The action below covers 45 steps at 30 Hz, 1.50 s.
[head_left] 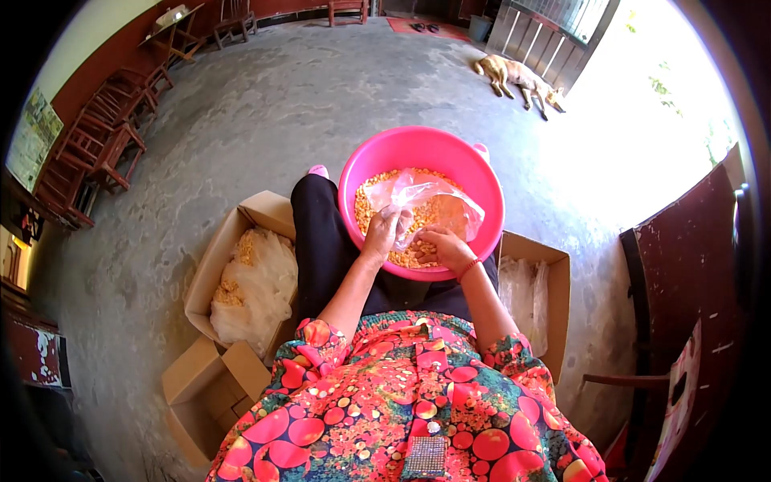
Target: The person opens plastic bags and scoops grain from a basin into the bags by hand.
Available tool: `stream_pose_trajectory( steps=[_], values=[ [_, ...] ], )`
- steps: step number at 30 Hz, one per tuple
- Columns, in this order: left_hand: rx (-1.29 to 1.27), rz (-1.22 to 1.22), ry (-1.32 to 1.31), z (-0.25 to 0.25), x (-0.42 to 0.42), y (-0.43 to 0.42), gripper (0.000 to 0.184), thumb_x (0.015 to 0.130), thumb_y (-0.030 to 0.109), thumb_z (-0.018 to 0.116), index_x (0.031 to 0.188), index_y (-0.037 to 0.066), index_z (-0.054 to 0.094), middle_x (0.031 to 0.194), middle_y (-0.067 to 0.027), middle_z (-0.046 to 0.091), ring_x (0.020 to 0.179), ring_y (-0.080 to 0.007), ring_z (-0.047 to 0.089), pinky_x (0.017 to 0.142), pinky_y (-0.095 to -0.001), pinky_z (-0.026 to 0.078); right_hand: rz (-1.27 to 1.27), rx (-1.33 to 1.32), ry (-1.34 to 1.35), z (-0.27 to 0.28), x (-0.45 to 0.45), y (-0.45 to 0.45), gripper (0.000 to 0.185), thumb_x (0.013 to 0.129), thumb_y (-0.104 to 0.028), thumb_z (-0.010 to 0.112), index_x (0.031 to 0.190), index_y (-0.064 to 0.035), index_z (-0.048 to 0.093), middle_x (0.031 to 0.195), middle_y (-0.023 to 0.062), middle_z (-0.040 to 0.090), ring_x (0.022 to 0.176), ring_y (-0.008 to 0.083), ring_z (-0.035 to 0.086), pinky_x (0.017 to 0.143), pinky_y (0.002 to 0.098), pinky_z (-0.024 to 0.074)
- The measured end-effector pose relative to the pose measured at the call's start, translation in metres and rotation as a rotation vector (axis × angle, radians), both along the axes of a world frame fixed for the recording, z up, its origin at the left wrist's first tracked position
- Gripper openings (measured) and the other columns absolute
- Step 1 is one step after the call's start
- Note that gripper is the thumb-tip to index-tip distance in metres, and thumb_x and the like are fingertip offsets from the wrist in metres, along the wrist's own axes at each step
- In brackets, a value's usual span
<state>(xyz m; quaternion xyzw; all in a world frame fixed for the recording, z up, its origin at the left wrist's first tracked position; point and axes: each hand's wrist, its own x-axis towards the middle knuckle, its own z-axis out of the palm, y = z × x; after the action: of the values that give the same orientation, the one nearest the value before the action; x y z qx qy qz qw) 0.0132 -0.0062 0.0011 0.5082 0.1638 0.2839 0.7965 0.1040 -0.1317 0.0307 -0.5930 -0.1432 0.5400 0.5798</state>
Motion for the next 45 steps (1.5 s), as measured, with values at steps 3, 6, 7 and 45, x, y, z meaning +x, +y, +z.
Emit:
stream_pose_trajectory(
  steps=[3,6,7,45],
  values=[
    [-0.001,0.000,-0.010,-0.002,0.001,0.000,0.022,0.084,0.019,0.043,0.078,0.000,0.054,0.055,0.0010,0.045,0.046,-0.0053,0.040,0.043,-0.0184,0.032,-0.041,-0.001,0.059,-0.016,0.012,-0.001,0.018,0.079,-0.015,0.048,0.089,-0.0005,0.052,0.082,0.0099,0.053,0.069,0.0192,0.056,0.059,0.0298,0.0506],
    [0.024,0.006,-0.024,-0.003,0.001,0.000,0.022,0.084,0.019,0.043,0.078,0.000,0.054,0.055,0.0009,0.045,0.046,-0.0054,0.040,0.042,-0.0185,0.032,-0.140,0.095,0.118,-0.019,0.016,-0.003,0.019,0.079,-0.015,0.048,0.090,0.0009,0.052,0.082,0.0111,0.053,0.071,0.0199,0.056,0.061,0.0307,0.0505],
    [0.041,0.012,-0.030,-0.003,0.002,0.000,0.023,0.084,0.019,0.043,0.078,0.000,0.054,0.054,0.0010,0.045,0.045,-0.0055,0.040,0.042,-0.0186,0.032,-0.175,0.132,0.135,-0.019,0.017,-0.003,0.018,0.079,-0.015,0.048,0.089,0.0006,0.052,0.082,0.0103,0.054,0.072,0.0195,0.056,0.062,0.0299,0.0501],
    [-0.023,-0.020,0.029,-0.002,0.000,0.001,0.022,0.084,0.020,0.044,0.080,0.002,0.057,0.059,0.0022,0.048,0.050,-0.0039,0.042,0.045,-0.0162,0.034,0.683,-0.225,-1.065,-0.023,-0.013,0.025,0.039,0.074,-0.035,0.047,0.092,-0.0014,0.058,0.085,0.0172,0.058,0.078,0.0273,0.055,0.070,0.0347,0.0418]
  ],
)
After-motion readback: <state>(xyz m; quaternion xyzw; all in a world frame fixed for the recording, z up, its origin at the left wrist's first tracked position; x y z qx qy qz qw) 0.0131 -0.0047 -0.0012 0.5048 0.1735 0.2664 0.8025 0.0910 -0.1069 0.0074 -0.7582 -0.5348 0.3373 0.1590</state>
